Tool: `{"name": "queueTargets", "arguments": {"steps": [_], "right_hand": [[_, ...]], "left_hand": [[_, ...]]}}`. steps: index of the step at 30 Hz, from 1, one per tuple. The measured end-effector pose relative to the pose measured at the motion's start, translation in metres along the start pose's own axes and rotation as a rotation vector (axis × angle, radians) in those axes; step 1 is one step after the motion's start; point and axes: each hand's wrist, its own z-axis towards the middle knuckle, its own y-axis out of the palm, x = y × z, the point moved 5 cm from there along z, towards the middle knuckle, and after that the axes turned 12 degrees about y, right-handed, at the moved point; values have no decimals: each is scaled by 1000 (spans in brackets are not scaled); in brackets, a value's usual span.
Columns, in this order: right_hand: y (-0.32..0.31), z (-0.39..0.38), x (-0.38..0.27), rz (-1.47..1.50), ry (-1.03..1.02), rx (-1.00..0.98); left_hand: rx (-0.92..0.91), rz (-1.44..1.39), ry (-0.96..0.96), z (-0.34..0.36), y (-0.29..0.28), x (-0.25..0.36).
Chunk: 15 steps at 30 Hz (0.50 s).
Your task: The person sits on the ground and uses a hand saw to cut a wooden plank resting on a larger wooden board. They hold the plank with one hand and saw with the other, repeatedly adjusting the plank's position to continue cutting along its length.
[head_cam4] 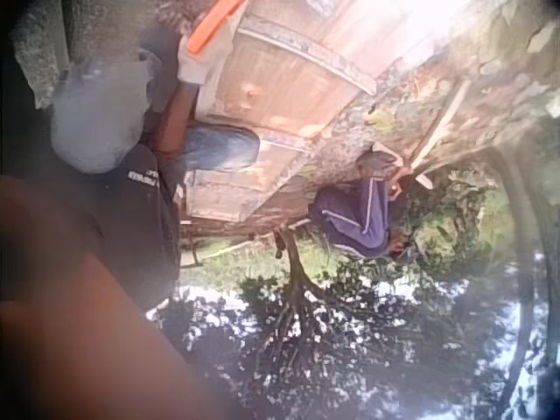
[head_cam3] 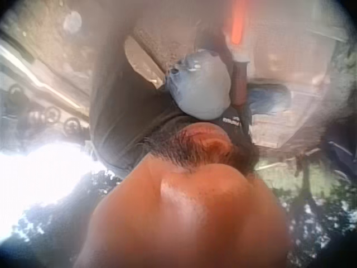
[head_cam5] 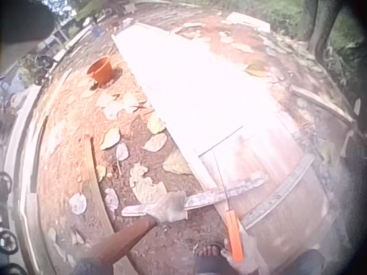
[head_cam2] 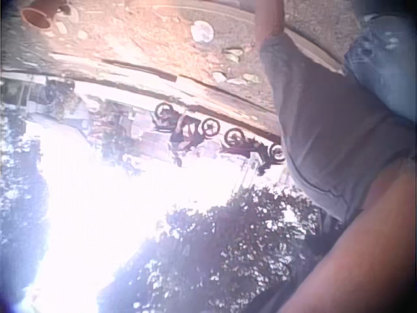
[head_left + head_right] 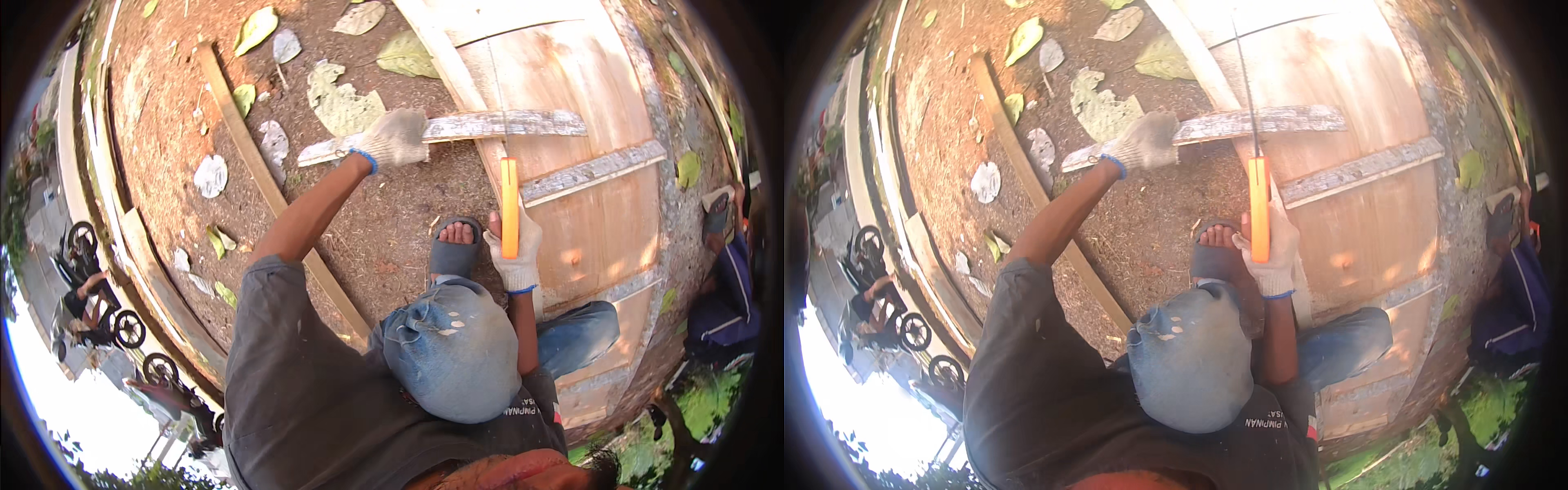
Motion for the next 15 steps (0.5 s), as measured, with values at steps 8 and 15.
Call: {"name": "queueTargets", "arguments": {"steps": [8,15], "right_hand": [[-11,-13,9,-71,-95,-24],[14,-11,23,-185,-91,61]], "left_hand": [[158,-396,243,-10,38,-11],[84,-436,319,-7,46,-47]]}}
